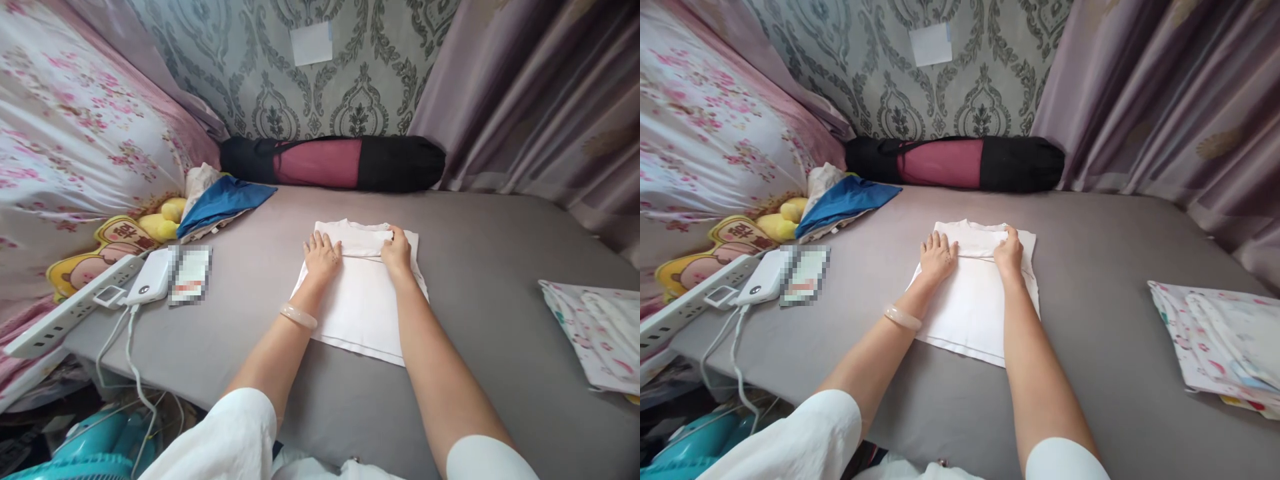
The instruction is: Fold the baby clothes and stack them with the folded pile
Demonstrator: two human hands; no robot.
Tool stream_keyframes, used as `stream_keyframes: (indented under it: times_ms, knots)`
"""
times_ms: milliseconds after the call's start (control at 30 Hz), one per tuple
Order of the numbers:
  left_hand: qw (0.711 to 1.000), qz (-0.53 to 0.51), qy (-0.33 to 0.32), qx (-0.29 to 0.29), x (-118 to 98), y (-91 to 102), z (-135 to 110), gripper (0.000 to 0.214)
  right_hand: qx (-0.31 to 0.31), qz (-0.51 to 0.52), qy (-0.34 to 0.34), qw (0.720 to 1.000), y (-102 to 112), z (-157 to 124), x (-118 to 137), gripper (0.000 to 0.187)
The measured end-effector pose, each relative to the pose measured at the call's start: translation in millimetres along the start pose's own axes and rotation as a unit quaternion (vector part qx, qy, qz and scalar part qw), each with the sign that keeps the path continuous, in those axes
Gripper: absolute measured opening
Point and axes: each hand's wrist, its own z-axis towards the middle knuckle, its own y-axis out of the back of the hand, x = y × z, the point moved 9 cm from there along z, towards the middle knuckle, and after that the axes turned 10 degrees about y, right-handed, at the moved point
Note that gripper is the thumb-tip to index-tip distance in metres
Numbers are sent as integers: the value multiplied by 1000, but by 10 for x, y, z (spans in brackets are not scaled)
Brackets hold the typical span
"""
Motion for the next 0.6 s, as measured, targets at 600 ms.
stream_keyframes:
  times_ms: [600]
  knots:
    - [989, -18, -144, 35, -616, -55, 53, 55, 262, -224, 176, 922, -538, -428, 596, 52]
